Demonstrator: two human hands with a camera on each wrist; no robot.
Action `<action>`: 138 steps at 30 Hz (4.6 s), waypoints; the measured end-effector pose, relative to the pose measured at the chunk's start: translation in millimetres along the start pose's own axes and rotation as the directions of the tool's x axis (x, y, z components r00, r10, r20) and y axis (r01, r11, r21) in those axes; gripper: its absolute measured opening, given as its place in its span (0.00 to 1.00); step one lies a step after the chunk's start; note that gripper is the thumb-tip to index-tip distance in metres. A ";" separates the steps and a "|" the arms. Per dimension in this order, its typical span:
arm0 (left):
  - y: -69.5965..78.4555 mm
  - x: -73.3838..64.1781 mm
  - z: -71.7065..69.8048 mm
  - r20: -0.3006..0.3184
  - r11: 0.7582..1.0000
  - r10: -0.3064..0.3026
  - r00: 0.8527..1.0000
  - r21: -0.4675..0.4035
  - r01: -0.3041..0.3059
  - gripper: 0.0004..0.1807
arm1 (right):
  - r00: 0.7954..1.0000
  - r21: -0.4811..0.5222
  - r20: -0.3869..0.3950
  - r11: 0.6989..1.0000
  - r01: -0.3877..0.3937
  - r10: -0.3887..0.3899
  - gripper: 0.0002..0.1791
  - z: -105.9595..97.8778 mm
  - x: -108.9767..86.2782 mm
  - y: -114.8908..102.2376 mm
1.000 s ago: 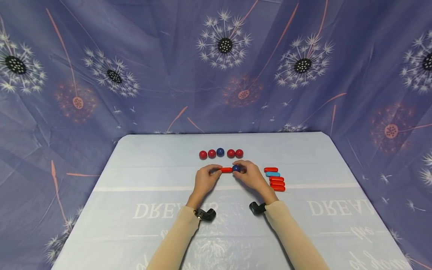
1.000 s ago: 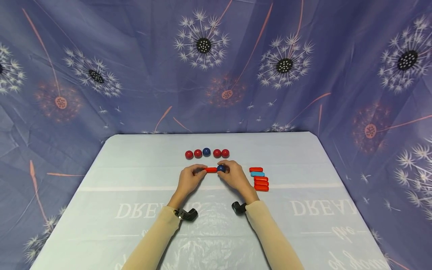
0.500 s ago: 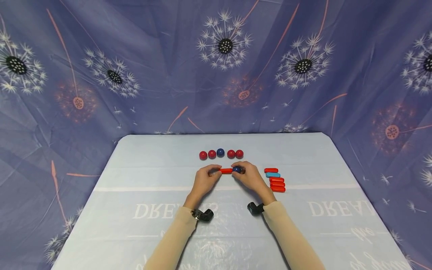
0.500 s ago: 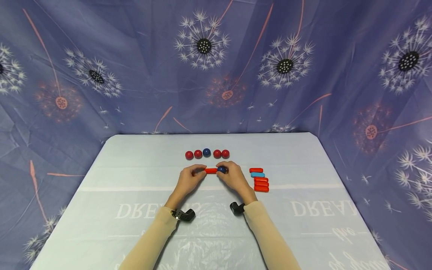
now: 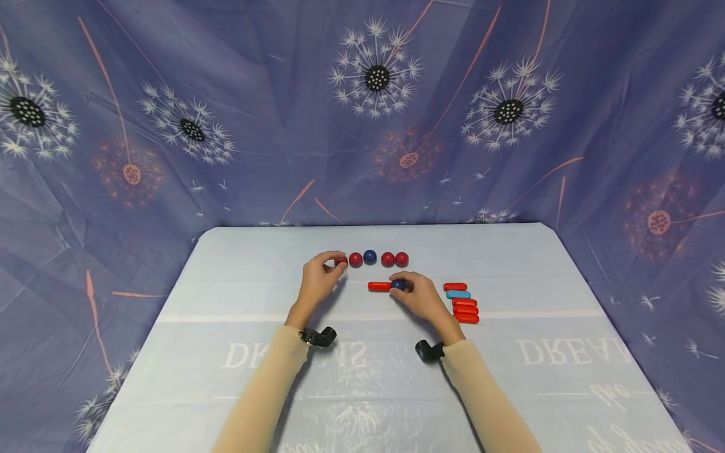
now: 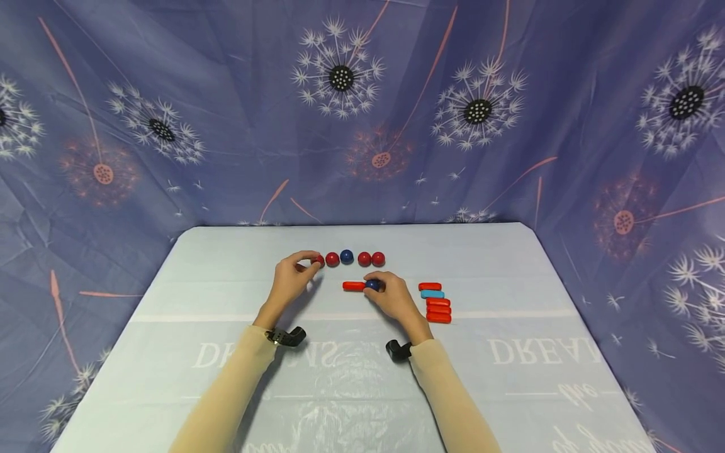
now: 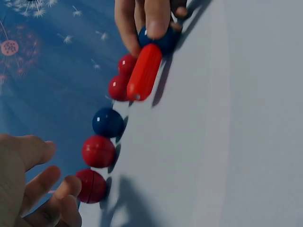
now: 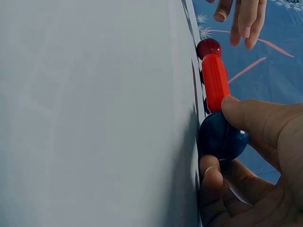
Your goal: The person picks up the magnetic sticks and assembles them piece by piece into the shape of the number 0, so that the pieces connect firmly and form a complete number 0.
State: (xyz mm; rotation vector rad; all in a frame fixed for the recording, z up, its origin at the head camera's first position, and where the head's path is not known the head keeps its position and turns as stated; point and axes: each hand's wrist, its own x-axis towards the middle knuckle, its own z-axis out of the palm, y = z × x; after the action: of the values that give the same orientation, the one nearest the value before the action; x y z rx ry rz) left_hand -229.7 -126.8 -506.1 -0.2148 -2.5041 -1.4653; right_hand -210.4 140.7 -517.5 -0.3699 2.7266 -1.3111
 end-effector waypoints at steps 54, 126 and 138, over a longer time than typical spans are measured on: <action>5.0 -22.2 15.3 0.168 0.991 0.010 0.986 0.128 -0.032 0.17 | 0.999 -0.032 0.048 0.999 -0.015 0.017 0.19 -5.8 1.2 3.8; -11.2 -35.2 26.7 0.233 0.967 -0.144 0.962 -0.172 0.187 0.19 | 0.999 -0.037 0.020 0.999 -0.029 0.029 0.26 -14.4 -3.7 -1.8; -10.5 -35.7 26.8 0.225 0.971 -0.138 0.965 -0.160 0.176 0.19 | 0.999 -0.107 -0.002 0.993 0.054 -0.055 0.29 -48.4 -17.3 -2.5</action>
State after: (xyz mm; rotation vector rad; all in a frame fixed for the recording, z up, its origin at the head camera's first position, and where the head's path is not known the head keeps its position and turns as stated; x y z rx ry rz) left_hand -201.2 -108.9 -537.3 -0.2176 -2.6063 -1.8235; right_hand -202.3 180.3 -485.6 -0.4536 2.8173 -1.1826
